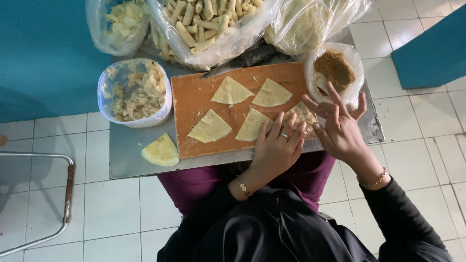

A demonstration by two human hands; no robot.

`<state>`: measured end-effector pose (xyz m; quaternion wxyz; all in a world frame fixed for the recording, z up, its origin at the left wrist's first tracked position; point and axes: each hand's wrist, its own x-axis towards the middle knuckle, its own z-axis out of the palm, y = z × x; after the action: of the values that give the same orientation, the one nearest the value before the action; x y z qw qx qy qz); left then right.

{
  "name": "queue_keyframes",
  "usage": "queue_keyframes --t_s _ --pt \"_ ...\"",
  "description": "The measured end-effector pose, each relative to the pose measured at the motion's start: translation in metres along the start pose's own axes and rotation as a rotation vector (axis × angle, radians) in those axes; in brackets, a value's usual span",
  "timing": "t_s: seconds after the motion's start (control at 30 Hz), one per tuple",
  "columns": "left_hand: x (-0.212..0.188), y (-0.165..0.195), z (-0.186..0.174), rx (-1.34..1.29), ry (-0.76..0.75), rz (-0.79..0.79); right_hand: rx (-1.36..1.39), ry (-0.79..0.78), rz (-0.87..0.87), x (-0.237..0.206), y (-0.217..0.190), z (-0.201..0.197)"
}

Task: The person folds triangular pieces of dough into stuffed pastries at a metal work table. They spoon brown filling onto dough triangles, add diced filling from a plastic container, then pinch the dough edges together to seal each pastry and set it aside.

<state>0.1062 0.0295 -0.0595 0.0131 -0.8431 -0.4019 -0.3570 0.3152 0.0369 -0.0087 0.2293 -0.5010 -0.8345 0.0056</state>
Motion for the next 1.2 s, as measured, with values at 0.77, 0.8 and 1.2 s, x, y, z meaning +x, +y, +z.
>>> queue_keyframes --t_s 0.77,0.8,1.2 --pt "0.0 -0.002 0.005 -0.058 0.018 0.002 -0.134 -0.039 -0.02 0.0 -0.018 0.003" --pt "0.0 -0.002 0.004 -0.052 0.028 -0.003 -0.129 -0.05 -0.011 0.0 -0.019 0.002" --pt "0.0 -0.001 0.005 -0.026 0.047 -0.003 -0.08 -0.034 0.048 -0.008 -0.01 0.005"
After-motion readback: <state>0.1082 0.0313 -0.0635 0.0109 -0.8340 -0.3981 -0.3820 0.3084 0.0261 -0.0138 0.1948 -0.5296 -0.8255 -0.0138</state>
